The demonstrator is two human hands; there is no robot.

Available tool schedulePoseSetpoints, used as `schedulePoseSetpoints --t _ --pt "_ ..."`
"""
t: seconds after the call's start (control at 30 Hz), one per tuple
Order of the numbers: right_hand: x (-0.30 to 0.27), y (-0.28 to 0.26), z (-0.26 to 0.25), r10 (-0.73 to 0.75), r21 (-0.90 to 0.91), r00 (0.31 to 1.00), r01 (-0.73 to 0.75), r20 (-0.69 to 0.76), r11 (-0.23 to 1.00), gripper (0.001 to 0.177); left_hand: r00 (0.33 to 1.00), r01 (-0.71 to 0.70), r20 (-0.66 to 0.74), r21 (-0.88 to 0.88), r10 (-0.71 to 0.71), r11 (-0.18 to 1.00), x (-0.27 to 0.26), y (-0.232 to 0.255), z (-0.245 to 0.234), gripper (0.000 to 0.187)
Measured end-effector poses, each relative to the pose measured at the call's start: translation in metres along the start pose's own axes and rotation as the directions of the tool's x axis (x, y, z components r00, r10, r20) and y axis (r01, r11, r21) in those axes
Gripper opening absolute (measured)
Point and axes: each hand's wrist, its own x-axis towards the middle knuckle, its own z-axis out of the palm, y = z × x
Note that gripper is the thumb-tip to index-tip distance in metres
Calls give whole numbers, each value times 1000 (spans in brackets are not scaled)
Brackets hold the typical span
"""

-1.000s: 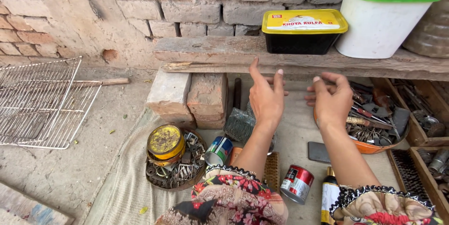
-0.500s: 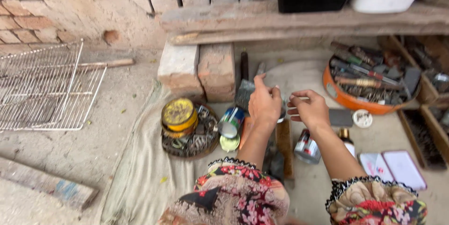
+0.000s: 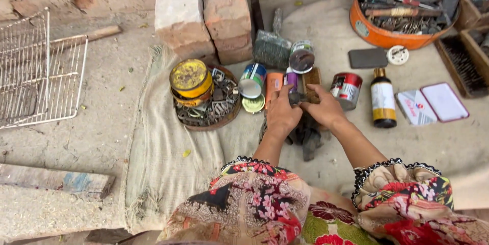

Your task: Organize various small items, containers, and tools in an outdoor storage or workshop area.

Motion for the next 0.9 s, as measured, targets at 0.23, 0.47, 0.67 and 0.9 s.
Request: schedulePoseSetpoints --t 0.23,0.47,0.67,0.9 --pt "-48 30 41 -37 -101 999 37 1 994 75 967 168 171 126 -188 978 -40 -28 -7 74" --pt "-77 5 59 -74 -320 997 72 5 945 83 967 142 184 174 -174 974 -52 -82 -8 78" --pt "-78 -17 81 26 -286 997 -2 78 958 93 976 211 91 -198 -196 957 -26 -129 11 66" --pt "-74 -16 88 69 -264 996 -54 50 963 100 889 457 381 -695 -254 555 -31 -102 -20 41"
